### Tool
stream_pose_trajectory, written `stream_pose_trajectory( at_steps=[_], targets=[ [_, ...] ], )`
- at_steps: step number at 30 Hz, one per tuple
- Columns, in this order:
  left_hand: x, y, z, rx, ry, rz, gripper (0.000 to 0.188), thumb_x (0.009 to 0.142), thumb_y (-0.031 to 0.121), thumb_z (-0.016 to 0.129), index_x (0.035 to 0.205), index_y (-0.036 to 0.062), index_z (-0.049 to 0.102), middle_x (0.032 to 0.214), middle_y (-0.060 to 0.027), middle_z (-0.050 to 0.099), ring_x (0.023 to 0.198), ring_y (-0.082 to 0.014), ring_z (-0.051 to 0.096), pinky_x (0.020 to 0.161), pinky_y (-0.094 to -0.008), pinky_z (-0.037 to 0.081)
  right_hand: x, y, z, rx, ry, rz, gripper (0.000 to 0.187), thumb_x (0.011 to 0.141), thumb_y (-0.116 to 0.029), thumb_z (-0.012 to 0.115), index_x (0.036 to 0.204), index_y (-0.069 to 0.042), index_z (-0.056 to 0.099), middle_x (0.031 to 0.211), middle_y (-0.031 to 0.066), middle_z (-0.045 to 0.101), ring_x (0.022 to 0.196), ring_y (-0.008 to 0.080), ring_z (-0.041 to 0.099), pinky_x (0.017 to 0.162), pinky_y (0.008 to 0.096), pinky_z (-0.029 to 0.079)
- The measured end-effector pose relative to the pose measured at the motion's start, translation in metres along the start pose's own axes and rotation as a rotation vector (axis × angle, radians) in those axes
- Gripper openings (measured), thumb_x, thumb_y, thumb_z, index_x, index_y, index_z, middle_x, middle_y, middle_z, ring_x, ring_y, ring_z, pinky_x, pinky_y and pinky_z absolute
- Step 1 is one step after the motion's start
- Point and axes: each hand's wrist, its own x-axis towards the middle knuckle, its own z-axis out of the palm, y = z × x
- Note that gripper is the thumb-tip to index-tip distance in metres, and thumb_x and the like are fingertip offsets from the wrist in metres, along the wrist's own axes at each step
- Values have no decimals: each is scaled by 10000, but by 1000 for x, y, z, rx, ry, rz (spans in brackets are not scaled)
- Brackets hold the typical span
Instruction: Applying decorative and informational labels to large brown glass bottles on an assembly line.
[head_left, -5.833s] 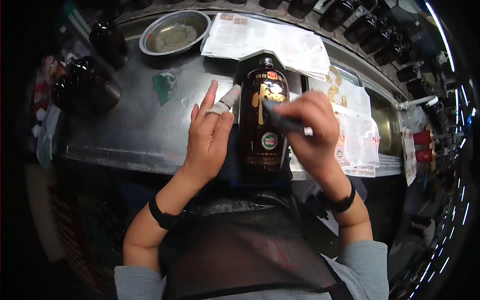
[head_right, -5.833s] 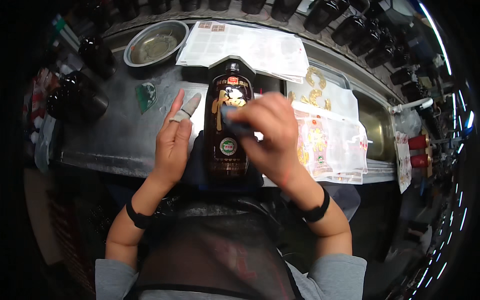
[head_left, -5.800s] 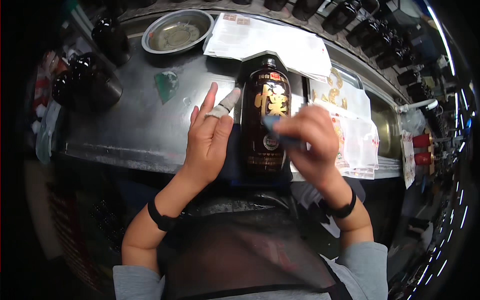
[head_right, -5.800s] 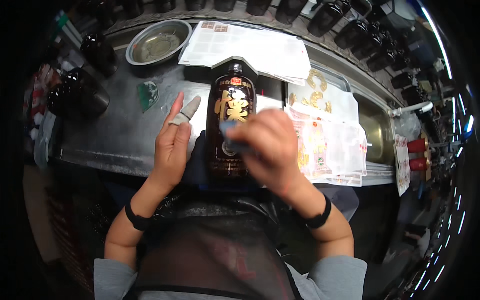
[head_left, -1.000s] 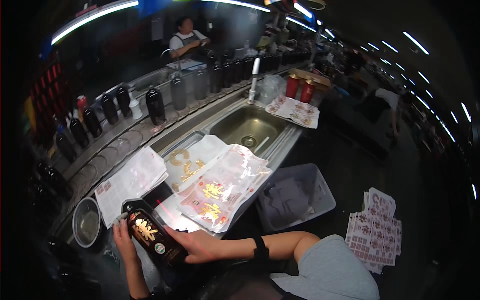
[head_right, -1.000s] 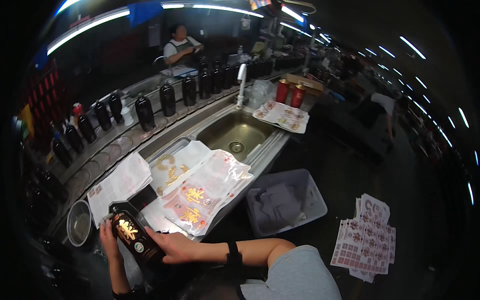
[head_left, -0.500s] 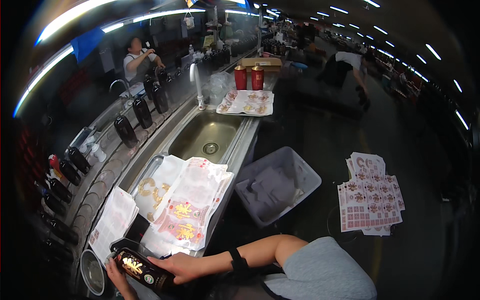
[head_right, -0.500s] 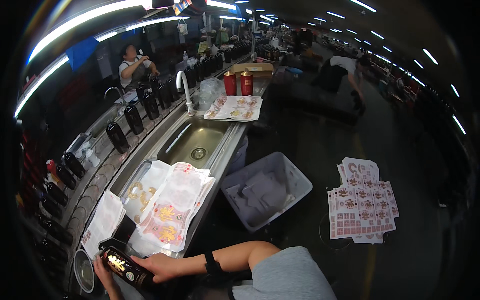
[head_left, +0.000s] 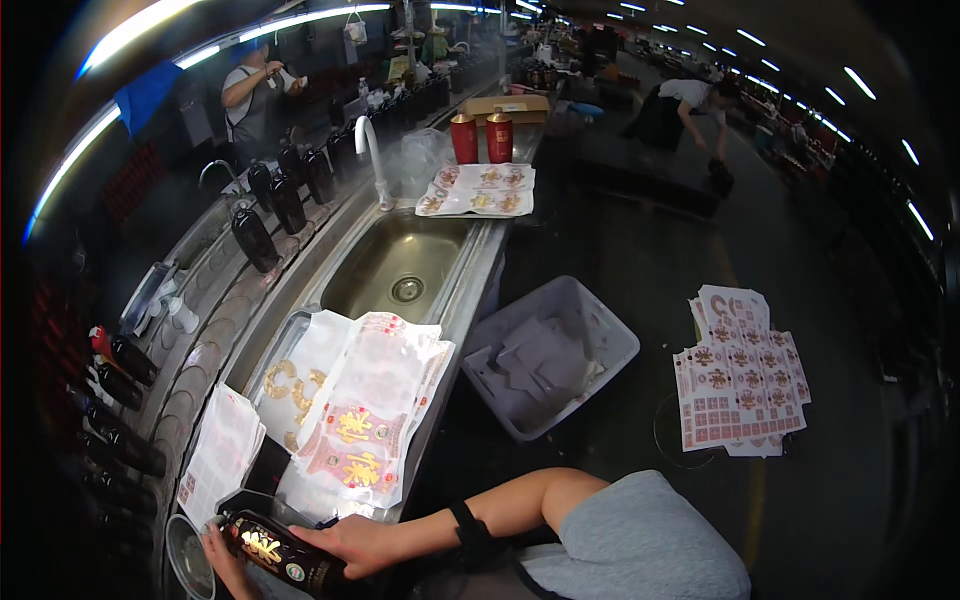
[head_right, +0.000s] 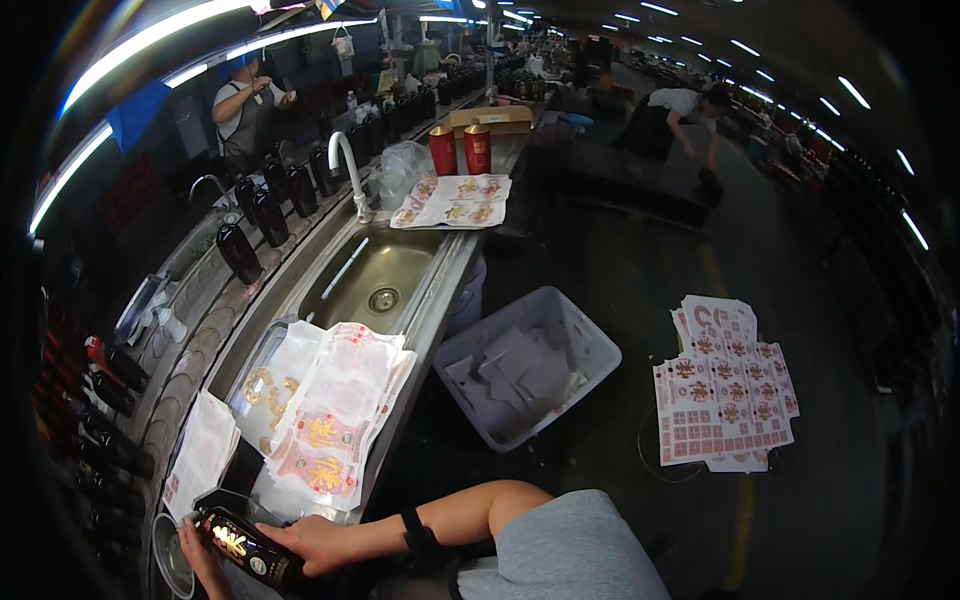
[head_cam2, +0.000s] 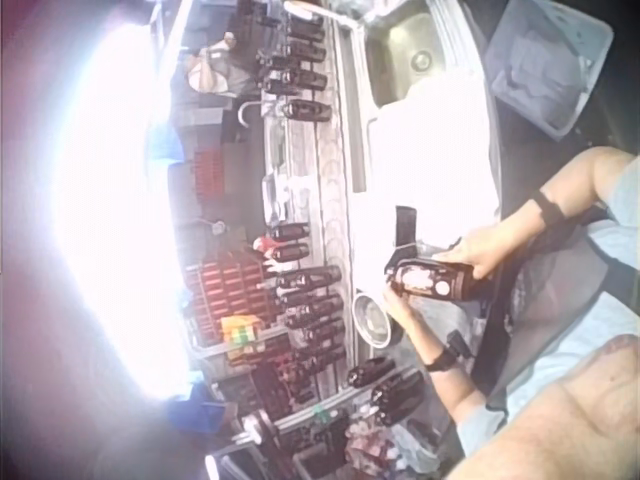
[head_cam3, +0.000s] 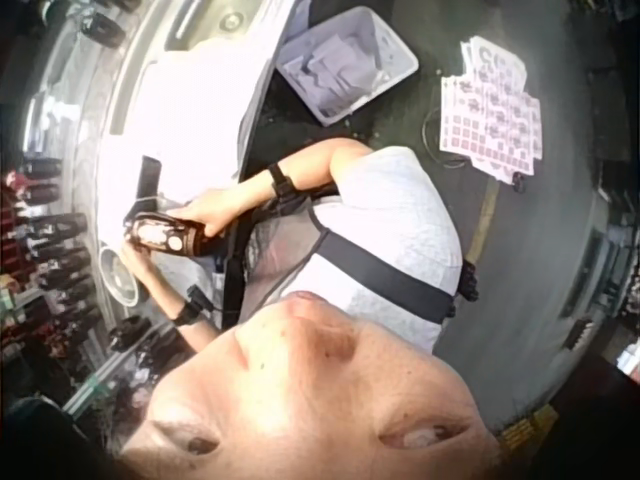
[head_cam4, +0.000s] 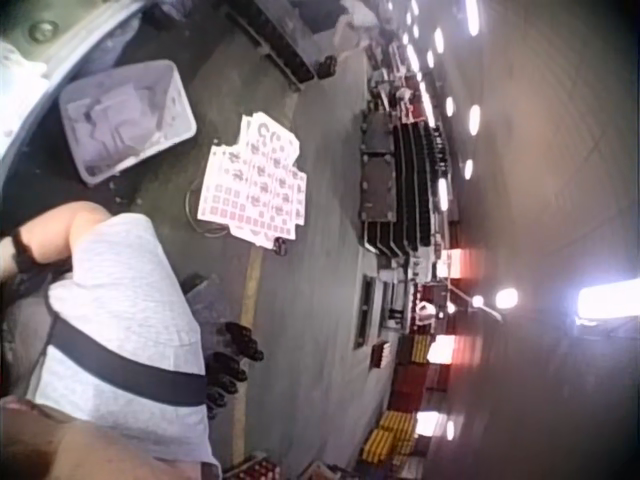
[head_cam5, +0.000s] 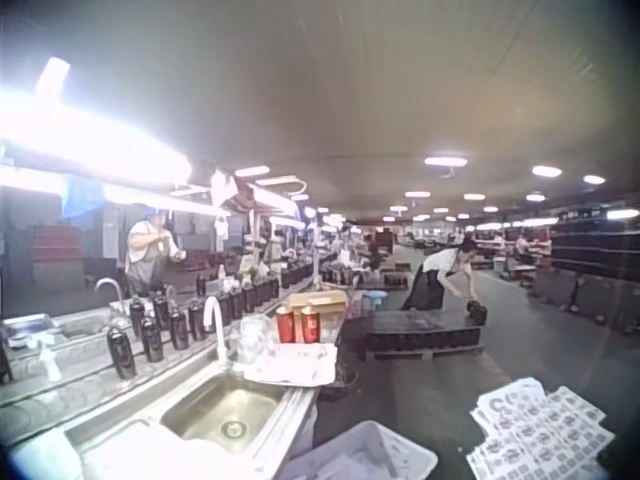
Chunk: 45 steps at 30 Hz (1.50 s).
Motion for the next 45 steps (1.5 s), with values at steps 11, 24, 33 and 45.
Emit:
stream_pose_trajectory(
  at_steps=[11,24,33,45],
  targets=[
    [20,-31,-29,-103,-45,25,291,1023,327,542,1149,65,541,954,-74,662,826,-157,678,668,-256,533,2,-5,-2,-2,-81,16,1130,608,-142,638,1567,-32,51,1082,271,621,831,454,641,743,480,537],
    [-3,-6,-4,33,-68,140,219,1056,268,489,1123,64,535,1021,-8,537,904,-86,501,790,-237,422,8,-11,-3,-94,-170,112,1083,640,-120,658,1552,7,89,1017,256,626,845,430,646,735,468,528],
    [0,2,-9,-31,-100,-24,283,1028,369,515,1135,107,524,846,2,567,722,-81,559,620,-236,439,3,-31,-11,-18,-99,143,954,666,-201,704,1493,33,289,808,233,628,770,422,639,664,474,507],
    [-121,142,-53,105,-175,-39,76,958,85,639,985,15,652,780,-40,617,625,-135,564,539,-244,437,-24,-98,-45,201,-165,-190,748,866,-333,756,1520,-206,415,1203,153,696,853,338,708,703,347,532]
  ],
)
